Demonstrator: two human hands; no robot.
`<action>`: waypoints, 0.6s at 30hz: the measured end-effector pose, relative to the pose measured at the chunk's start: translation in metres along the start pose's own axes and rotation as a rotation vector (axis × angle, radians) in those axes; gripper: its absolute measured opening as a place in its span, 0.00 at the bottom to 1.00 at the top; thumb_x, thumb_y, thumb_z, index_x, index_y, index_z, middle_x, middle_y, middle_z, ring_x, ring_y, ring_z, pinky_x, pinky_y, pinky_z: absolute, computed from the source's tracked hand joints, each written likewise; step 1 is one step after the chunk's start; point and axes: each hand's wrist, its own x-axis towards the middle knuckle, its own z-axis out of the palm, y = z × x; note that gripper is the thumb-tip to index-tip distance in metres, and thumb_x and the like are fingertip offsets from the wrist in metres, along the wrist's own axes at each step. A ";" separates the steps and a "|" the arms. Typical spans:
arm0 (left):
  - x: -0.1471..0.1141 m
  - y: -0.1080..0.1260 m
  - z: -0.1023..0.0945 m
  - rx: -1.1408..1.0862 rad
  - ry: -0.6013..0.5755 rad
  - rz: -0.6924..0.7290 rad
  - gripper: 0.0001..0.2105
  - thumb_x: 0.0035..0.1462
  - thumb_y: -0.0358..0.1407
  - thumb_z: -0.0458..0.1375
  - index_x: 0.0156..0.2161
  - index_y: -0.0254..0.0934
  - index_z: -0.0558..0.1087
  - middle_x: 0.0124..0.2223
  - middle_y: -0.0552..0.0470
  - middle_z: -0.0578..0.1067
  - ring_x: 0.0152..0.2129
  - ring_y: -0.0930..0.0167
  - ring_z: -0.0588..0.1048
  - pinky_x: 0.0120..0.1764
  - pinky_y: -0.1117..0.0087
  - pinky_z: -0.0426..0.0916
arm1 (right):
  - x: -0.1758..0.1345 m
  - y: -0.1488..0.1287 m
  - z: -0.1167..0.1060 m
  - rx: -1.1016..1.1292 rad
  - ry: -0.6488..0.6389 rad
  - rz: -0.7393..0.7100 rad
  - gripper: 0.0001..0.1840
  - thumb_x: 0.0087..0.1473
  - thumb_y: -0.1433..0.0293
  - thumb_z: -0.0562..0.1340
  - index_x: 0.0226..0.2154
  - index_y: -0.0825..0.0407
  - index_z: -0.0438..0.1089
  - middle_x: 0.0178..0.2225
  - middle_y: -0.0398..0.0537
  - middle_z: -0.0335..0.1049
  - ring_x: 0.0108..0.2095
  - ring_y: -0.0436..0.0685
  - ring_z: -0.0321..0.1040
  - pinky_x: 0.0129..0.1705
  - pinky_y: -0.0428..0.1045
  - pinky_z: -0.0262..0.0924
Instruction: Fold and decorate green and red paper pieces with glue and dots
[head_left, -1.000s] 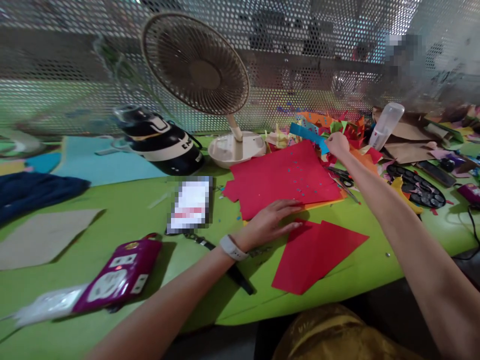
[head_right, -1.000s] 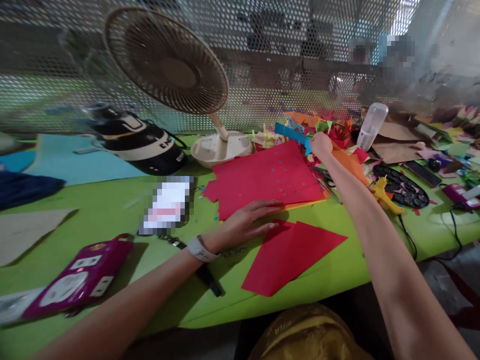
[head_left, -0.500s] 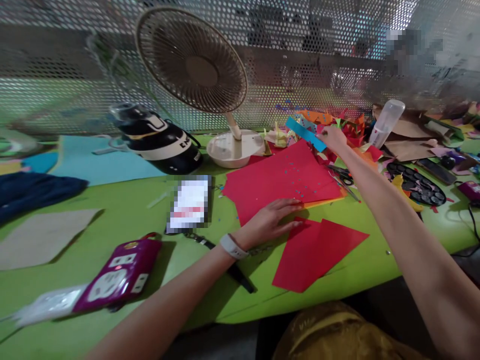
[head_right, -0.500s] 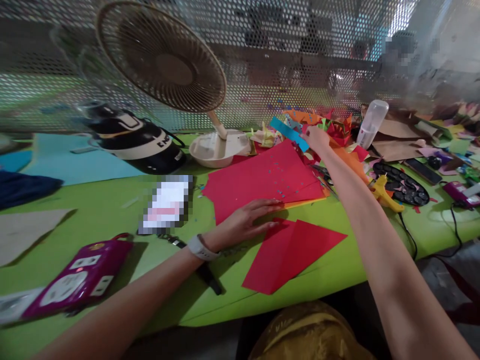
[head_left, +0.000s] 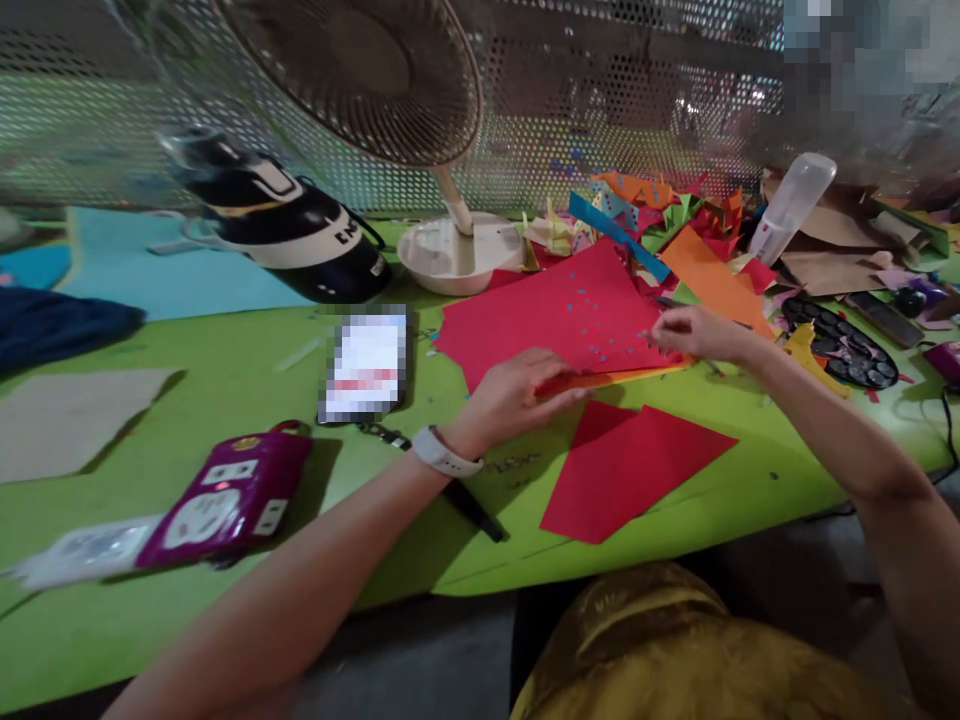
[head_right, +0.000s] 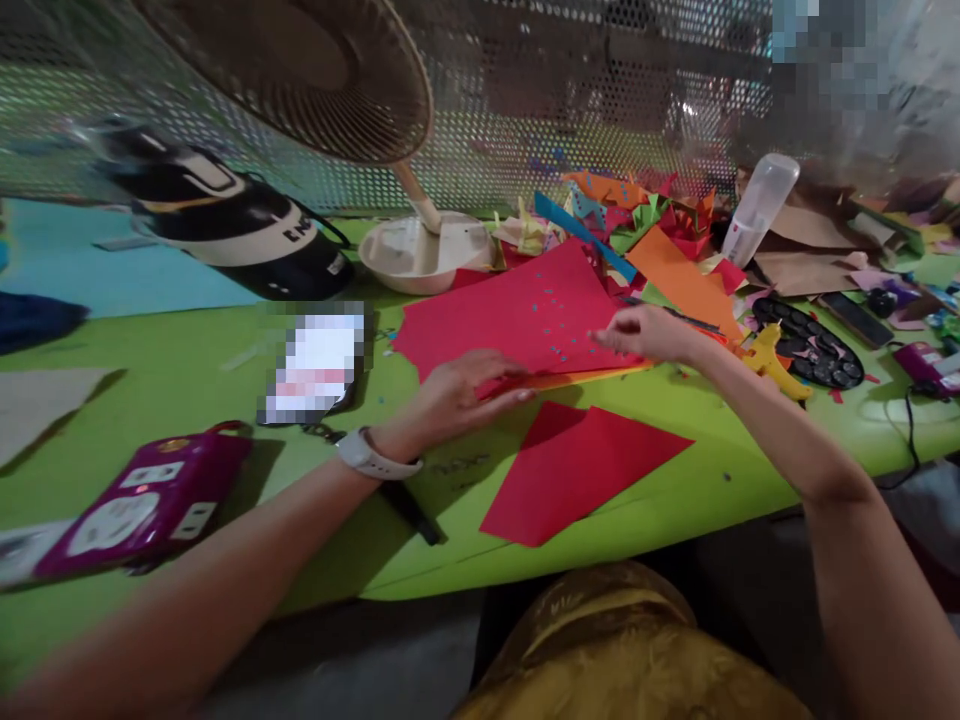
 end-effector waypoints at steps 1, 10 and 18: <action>0.001 0.000 -0.002 -0.013 0.022 -0.016 0.20 0.62 0.54 0.52 0.41 0.40 0.77 0.39 0.46 0.79 0.38 0.63 0.77 0.42 0.63 0.69 | -0.015 -0.005 0.007 0.025 -0.122 -0.015 0.22 0.53 0.49 0.63 0.33 0.51 0.75 0.31 0.46 0.74 0.32 0.53 0.70 0.35 0.48 0.61; 0.004 0.002 -0.014 -0.263 0.246 -0.154 0.20 0.62 0.51 0.54 0.29 0.38 0.75 0.28 0.50 0.77 0.25 0.71 0.73 0.29 0.69 0.64 | -0.069 -0.017 0.020 0.443 -0.166 0.026 0.17 0.49 0.54 0.69 0.28 0.52 0.75 0.25 0.41 0.73 0.25 0.49 0.68 0.28 0.46 0.63; -0.013 0.004 -0.026 -0.552 0.247 -0.053 0.27 0.62 0.59 0.46 0.29 0.43 0.78 0.22 0.50 0.76 0.22 0.68 0.75 0.26 0.65 0.68 | -0.077 -0.051 -0.001 0.701 0.521 -0.026 0.14 0.43 0.57 0.73 0.32 0.46 0.77 0.31 0.43 0.78 0.29 0.53 0.74 0.30 0.49 0.71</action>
